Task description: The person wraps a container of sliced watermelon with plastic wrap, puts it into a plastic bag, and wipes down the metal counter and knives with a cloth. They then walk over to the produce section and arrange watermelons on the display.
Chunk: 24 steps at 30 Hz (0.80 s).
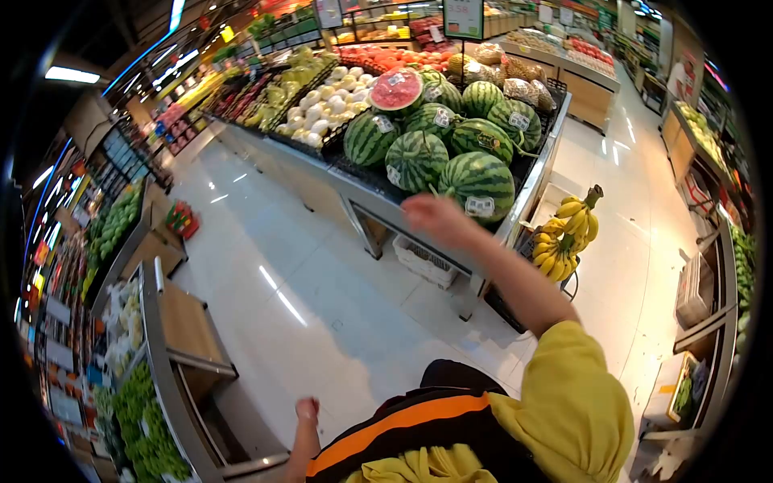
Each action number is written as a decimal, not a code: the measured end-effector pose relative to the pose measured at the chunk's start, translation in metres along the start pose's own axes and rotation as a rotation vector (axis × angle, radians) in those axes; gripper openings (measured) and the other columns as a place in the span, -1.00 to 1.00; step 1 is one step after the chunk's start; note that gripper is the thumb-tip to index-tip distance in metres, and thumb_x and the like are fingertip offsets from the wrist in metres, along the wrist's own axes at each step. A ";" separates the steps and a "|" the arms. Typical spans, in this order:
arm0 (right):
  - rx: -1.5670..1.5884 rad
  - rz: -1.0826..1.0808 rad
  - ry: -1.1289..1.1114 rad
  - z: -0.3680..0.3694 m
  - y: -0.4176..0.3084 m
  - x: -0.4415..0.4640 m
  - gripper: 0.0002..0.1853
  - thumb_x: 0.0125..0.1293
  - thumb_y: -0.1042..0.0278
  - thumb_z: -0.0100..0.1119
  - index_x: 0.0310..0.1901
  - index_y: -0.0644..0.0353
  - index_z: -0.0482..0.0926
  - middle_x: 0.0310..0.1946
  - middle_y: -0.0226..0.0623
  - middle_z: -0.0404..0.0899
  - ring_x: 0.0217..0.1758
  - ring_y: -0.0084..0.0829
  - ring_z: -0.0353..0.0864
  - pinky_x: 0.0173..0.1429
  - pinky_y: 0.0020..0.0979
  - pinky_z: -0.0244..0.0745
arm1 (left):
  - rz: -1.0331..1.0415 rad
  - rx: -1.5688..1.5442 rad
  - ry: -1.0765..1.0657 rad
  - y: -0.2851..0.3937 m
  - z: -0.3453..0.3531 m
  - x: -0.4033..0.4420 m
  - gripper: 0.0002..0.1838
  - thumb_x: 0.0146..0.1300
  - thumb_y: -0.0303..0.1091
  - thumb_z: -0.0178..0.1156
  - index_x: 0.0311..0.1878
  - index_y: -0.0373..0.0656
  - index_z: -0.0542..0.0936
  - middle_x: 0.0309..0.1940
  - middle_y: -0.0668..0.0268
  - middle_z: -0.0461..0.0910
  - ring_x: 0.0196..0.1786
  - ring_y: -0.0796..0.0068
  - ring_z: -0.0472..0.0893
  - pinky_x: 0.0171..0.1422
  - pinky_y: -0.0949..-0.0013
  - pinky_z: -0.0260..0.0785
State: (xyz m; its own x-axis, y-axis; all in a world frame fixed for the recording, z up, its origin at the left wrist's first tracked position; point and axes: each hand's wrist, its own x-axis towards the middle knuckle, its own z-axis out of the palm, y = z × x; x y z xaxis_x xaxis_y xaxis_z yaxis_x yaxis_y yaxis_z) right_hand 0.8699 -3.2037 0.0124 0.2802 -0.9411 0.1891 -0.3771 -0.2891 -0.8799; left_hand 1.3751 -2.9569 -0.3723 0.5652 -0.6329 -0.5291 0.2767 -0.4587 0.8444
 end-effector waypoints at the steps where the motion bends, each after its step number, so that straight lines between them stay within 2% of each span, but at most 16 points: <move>1: 0.017 -0.033 0.147 -0.029 0.003 0.027 -0.67 0.33 0.23 0.03 0.05 0.22 0.49 -0.17 -0.22 0.60 -0.23 -0.44 0.59 -0.04 -0.38 0.50 | 0.081 0.273 -0.181 0.066 0.050 0.035 -0.82 0.12 -0.47 -0.03 -0.60 -0.12 0.40 -0.69 0.34 0.41 -0.68 0.56 0.33 -0.67 0.49 0.13; 2: 0.129 -0.028 0.266 -0.056 0.012 0.057 -0.67 0.36 0.22 0.00 0.06 0.21 0.48 -0.17 -0.23 0.60 -0.23 -0.45 0.60 -0.07 -0.39 0.52 | 0.144 0.144 -0.193 0.133 0.115 0.045 -0.84 0.17 -0.39 0.03 -0.53 -0.13 0.45 -0.65 0.36 0.45 -0.63 0.60 0.36 -0.60 0.51 0.18; 3: 0.195 0.015 0.406 -0.086 0.018 0.081 -0.67 0.37 0.19 -0.02 0.04 0.20 0.49 -0.18 -0.26 0.59 -0.24 -0.47 0.59 -0.11 -0.45 0.53 | 0.215 0.062 -0.308 0.188 0.169 0.065 -0.84 0.20 -0.34 0.04 -0.48 -0.15 0.48 -0.61 0.36 0.47 -0.55 0.60 0.40 -0.51 0.55 0.22; 4: 0.307 0.047 0.496 -0.116 0.045 0.114 -0.68 0.39 0.18 -0.04 0.04 0.18 0.50 -0.19 -0.34 0.60 -0.25 -0.54 0.58 -0.18 -0.54 0.51 | 0.339 0.055 -0.386 0.240 0.224 0.069 -0.85 0.22 -0.34 0.05 -0.43 -0.17 0.48 -0.55 0.35 0.48 -0.50 0.61 0.41 -0.46 0.57 0.22; 5: 0.349 0.028 0.561 -0.142 0.070 0.144 -0.68 0.40 0.17 -0.06 0.03 0.15 0.51 -0.19 -0.39 0.59 -0.24 -0.57 0.58 -0.19 -0.52 0.49 | 0.365 -0.019 -0.454 0.281 0.274 0.074 -0.87 0.24 -0.34 0.05 -0.35 -0.20 0.47 -0.52 0.36 0.48 -0.46 0.60 0.45 -0.42 0.58 0.23; 7: 0.486 0.101 0.649 -0.182 0.100 0.202 -0.64 0.41 0.10 -0.10 0.08 0.12 0.48 -0.14 -0.38 0.57 -0.17 -0.58 0.56 -0.10 -0.46 0.46 | 0.380 -0.074 -0.542 0.351 0.357 0.065 -0.86 0.29 -0.31 0.06 -0.26 -0.18 0.49 -0.44 0.36 0.55 -0.38 0.58 0.53 -0.34 0.56 0.31; 9: 0.629 0.211 0.661 -0.205 0.135 0.263 -0.49 0.38 0.01 -0.09 0.26 0.10 0.29 0.11 -0.26 0.41 0.09 -0.44 0.45 0.07 -0.34 0.42 | 0.398 -0.063 -0.669 0.401 0.430 0.082 -0.85 0.32 -0.29 0.05 -0.22 -0.14 0.51 -0.38 0.34 0.60 -0.35 0.57 0.57 -0.25 0.57 0.36; 11: 0.620 0.358 0.620 -0.213 0.170 0.320 -0.29 0.33 -0.15 -0.08 0.40 -0.01 0.02 0.34 -0.17 0.07 0.36 -0.25 0.16 0.28 -0.12 0.25 | 0.442 0.017 -0.723 0.448 0.487 0.093 -0.85 0.33 -0.31 0.04 -0.18 -0.14 0.52 -0.37 0.34 0.61 -0.35 0.58 0.57 -0.24 0.58 0.36; 12: 0.584 0.394 0.498 -0.216 0.179 0.342 -0.16 0.26 -0.28 -0.09 0.44 -0.16 -0.19 0.43 -0.15 -0.21 0.46 -0.10 -0.13 0.37 0.11 -0.01 | 0.483 0.021 -0.783 0.470 0.515 0.102 -0.85 0.33 -0.30 0.03 -0.15 -0.12 0.52 -0.36 0.36 0.61 -0.34 0.59 0.57 -0.23 0.57 0.36; 14: 0.528 0.464 0.433 -0.212 0.198 0.386 -0.10 0.22 -0.35 -0.09 0.43 -0.28 -0.31 0.47 -0.21 -0.40 0.50 -0.02 -0.33 0.34 0.29 -0.20 | 0.534 0.013 -0.864 0.502 0.567 0.116 -0.83 0.35 -0.30 0.01 -0.10 -0.10 0.52 -0.32 0.37 0.62 -0.32 0.60 0.57 -0.23 0.56 0.37; 17: 0.460 0.475 0.506 -0.212 0.228 0.448 -0.13 0.24 -0.32 -0.12 0.43 -0.30 -0.35 0.48 -0.27 -0.37 0.51 -0.09 -0.36 0.34 0.28 -0.29 | 0.501 -0.044 -0.965 0.553 0.634 0.139 -0.75 0.38 -0.34 -0.03 0.05 -0.16 0.47 -0.19 0.34 0.61 -0.26 0.60 0.58 -0.22 0.61 0.37; 19: 0.500 0.465 0.600 -0.210 0.237 0.477 -0.19 0.29 -0.26 -0.17 0.43 -0.30 -0.34 0.48 -0.26 -0.31 0.52 -0.17 -0.33 0.35 0.24 -0.32 | 0.510 0.016 -1.045 0.574 0.686 0.166 -0.66 0.39 -0.27 -0.07 0.18 -0.10 0.38 -0.03 0.29 0.55 -0.08 0.56 0.55 -0.06 0.52 0.35; 20: 0.545 0.401 0.647 -0.204 0.235 0.486 -0.27 0.36 -0.18 -0.24 0.44 -0.23 -0.28 0.48 -0.24 -0.27 0.52 -0.23 -0.30 0.39 0.12 -0.30 | 0.460 0.017 -1.076 0.577 0.716 0.185 -0.58 0.40 -0.24 -0.07 0.29 -0.05 0.28 0.07 0.27 0.48 0.03 0.53 0.50 0.04 0.47 0.31; 21: 0.544 0.416 0.669 -0.209 0.249 0.498 -0.27 0.36 -0.18 -0.24 0.44 -0.23 -0.28 0.48 -0.24 -0.27 0.52 -0.23 -0.30 0.39 0.12 -0.30 | 0.437 0.070 -1.113 0.585 0.743 0.197 -0.51 0.40 -0.16 -0.08 0.36 0.02 0.18 0.15 0.24 0.41 0.12 0.47 0.45 0.08 0.41 0.29; 23: 0.417 0.359 0.615 -0.216 0.281 0.518 -0.34 0.42 -0.08 -0.31 0.44 -0.13 -0.25 0.47 -0.24 -0.25 0.51 -0.28 -0.25 0.44 -0.09 -0.23 | 0.251 0.067 -1.137 0.584 0.801 0.224 -0.45 0.40 -0.07 -0.10 0.40 0.07 0.09 0.21 0.22 0.34 0.18 0.40 0.39 0.11 0.35 0.28; 24: 0.409 0.373 0.647 -0.219 0.284 0.523 -0.34 0.42 -0.08 -0.31 0.44 -0.13 -0.25 0.47 -0.24 -0.25 0.51 -0.28 -0.25 0.44 -0.09 -0.23 | 0.160 0.044 -1.195 0.582 0.830 0.241 -0.42 0.40 -0.03 -0.13 0.42 0.07 0.05 0.25 0.24 0.27 0.24 0.36 0.31 0.17 0.27 0.24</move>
State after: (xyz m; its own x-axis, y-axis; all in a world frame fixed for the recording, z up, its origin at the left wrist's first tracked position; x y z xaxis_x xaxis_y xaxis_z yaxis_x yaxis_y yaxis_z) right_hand 0.7163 -3.8160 -0.0431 -0.4058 -0.9130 -0.0422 0.0392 0.0288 -0.9988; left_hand 1.0273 -3.8940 -0.0780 -0.4915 -0.8515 -0.1824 0.2293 -0.3287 0.9162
